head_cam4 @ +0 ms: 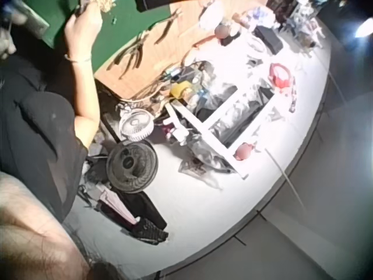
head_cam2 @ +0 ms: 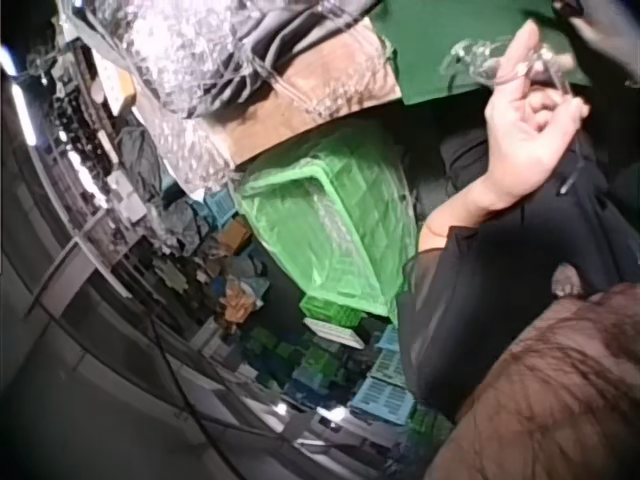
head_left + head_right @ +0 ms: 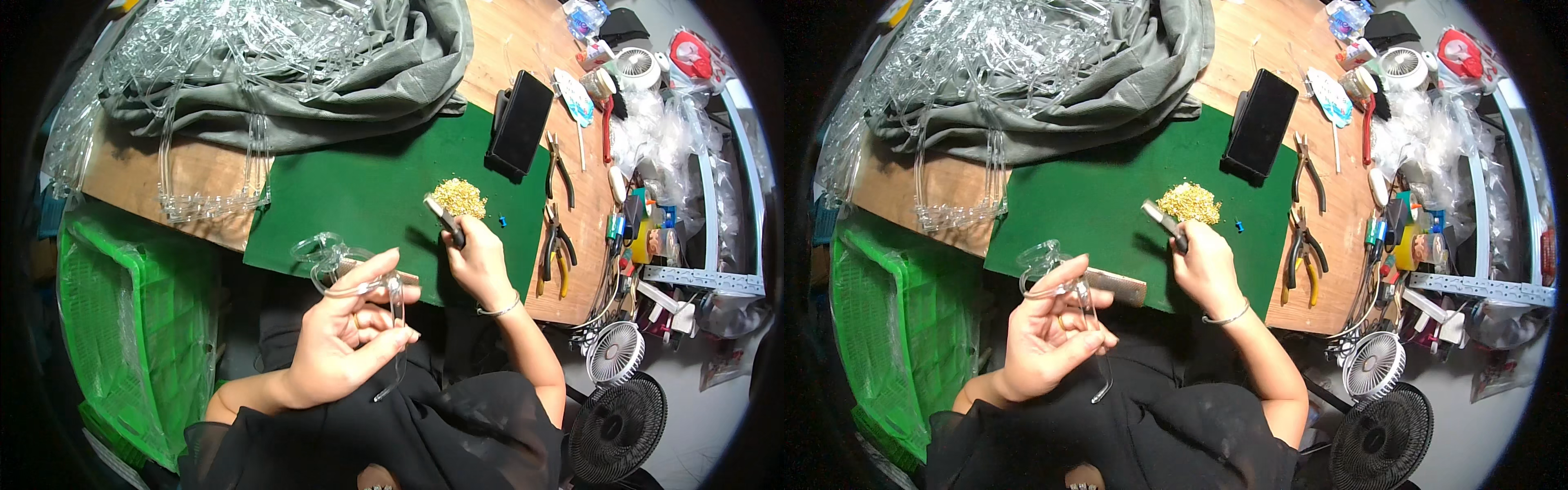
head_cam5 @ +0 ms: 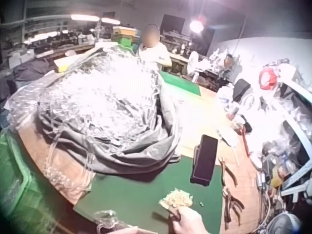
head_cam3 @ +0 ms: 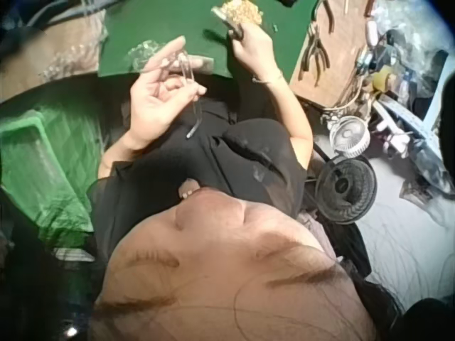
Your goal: The person uses pliers to bend and adjust the arms of a clear plastic eyeglass frame. They repeatedly grip and twist the temple arms, then place the frame on the table and pick up another one to continue the same adjustments.
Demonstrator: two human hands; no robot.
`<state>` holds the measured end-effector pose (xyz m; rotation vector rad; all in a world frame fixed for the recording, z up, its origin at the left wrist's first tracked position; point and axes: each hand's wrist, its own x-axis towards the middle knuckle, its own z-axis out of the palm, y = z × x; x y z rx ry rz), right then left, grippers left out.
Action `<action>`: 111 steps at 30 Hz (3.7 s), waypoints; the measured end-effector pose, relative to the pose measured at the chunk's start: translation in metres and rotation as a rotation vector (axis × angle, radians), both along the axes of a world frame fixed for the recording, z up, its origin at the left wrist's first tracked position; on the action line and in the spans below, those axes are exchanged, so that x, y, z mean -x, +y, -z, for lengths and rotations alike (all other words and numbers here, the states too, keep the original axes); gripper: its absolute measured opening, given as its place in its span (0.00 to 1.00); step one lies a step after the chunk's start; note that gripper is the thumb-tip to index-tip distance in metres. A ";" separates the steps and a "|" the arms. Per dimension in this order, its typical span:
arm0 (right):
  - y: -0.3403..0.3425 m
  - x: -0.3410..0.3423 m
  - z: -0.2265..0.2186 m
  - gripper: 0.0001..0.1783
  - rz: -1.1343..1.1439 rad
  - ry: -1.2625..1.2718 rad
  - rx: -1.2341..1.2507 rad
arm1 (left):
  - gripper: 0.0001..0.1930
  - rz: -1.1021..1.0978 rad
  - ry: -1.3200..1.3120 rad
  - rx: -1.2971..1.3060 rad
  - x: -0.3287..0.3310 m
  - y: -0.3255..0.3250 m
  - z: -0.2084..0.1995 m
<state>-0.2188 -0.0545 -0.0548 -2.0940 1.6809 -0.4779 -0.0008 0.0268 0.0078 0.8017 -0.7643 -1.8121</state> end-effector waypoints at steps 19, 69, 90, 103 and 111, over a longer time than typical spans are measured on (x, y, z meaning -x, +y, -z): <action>0.003 0.001 -0.012 0.06 -0.133 -0.197 -0.089 | 0.36 -0.035 0.002 0.020 0.005 -0.003 0.003; 0.052 -0.036 -0.057 0.08 -0.483 -0.887 0.117 | 0.37 0.211 -0.040 0.147 0.005 0.017 0.002; 0.052 -0.032 -0.064 0.08 -0.477 -0.843 0.025 | 0.37 0.197 0.201 -0.056 0.009 0.016 0.001; 0.051 -0.033 -0.071 0.07 -0.505 -0.788 0.037 | 0.37 0.228 0.233 -0.102 0.006 0.019 0.006; 0.050 -0.034 -0.071 0.07 -0.532 -0.662 0.109 | 0.37 0.252 0.104 -0.119 0.003 0.017 0.000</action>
